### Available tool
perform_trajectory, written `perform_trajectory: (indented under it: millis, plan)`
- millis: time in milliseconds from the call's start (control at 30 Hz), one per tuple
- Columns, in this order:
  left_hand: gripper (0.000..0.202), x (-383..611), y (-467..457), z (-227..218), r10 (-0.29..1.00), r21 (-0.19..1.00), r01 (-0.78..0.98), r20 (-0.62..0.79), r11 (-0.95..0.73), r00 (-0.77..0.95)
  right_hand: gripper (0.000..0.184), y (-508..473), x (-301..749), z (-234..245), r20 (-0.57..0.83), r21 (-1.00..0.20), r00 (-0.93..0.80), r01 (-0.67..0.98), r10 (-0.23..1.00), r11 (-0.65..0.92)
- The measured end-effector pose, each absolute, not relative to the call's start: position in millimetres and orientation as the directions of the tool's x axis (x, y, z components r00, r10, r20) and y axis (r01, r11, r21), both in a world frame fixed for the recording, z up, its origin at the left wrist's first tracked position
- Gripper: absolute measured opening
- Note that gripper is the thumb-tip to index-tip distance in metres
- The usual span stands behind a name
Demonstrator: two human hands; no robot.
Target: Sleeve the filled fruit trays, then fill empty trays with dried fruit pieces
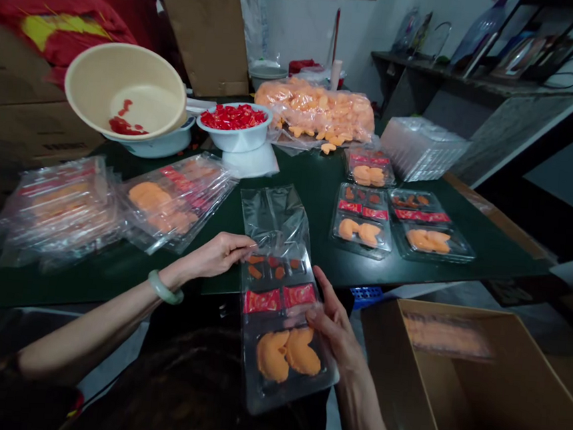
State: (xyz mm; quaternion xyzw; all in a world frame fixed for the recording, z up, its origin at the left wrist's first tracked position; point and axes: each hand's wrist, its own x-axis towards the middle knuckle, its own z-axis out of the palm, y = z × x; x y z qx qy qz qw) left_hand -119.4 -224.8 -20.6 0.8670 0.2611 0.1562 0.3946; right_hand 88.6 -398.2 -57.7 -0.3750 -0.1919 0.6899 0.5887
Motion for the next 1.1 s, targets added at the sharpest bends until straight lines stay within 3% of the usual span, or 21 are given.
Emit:
perform_trajectory:
  millis: [133, 333, 500, 667, 733, 833, 1100]
  plan:
    - [0.023, -120.5, -227.7, -18.8, 0.533, 0.725, 0.318, 0.080, -0.611, 0.842, 0.092, -396.5, 88.8, -59.5, -0.272, -0.685, -0.138, -0.667, 0.952, -0.292]
    - [0.024, -122.6, -226.8, -18.9, 0.478, 0.685, 0.262, 0.143, -0.680, 0.867, 0.097, -388.1, 92.1, -52.2, -0.311, -0.712, -0.111, -0.631, 0.944, -0.309]
    - [0.025, -125.4, -226.7, -18.8, 0.480, 0.682, 0.255, 0.160, -0.686, 0.863, 0.088, -380.7, 93.4, -46.7, -0.312, -0.739, -0.154, -0.580, 0.938, -0.341]
    - [0.022, -126.3, -238.0, -34.1, 0.762, 0.739, 0.425, 0.183, -0.524, 0.621, 0.070, -381.1, 83.0, -46.7, -0.345, -0.701, 0.014, -0.669, 0.938, -0.248]
    - [0.021, -124.9, -244.9, -41.8, 0.817, 0.745, 0.459, 0.196, -0.484, 0.543, 0.066, -383.2, 79.0, -47.4, -0.372, -0.685, 0.062, -0.691, 0.926, -0.229]
    - [0.023, -121.3, -256.0, -47.0, 0.834, 0.747, 0.473, 0.196, -0.467, 0.515, 0.065, -384.8, 74.5, -48.0, -0.423, -0.690, 0.141, -0.691, 0.895, -0.216]
    - [0.040, -136.8, -278.1, -32.8, 0.768, 0.753, 0.448, 0.116, -0.482, 0.630, 0.060, -377.9, 39.0, -44.1, -0.429, -0.809, 0.407, -0.571, 0.806, -0.142]
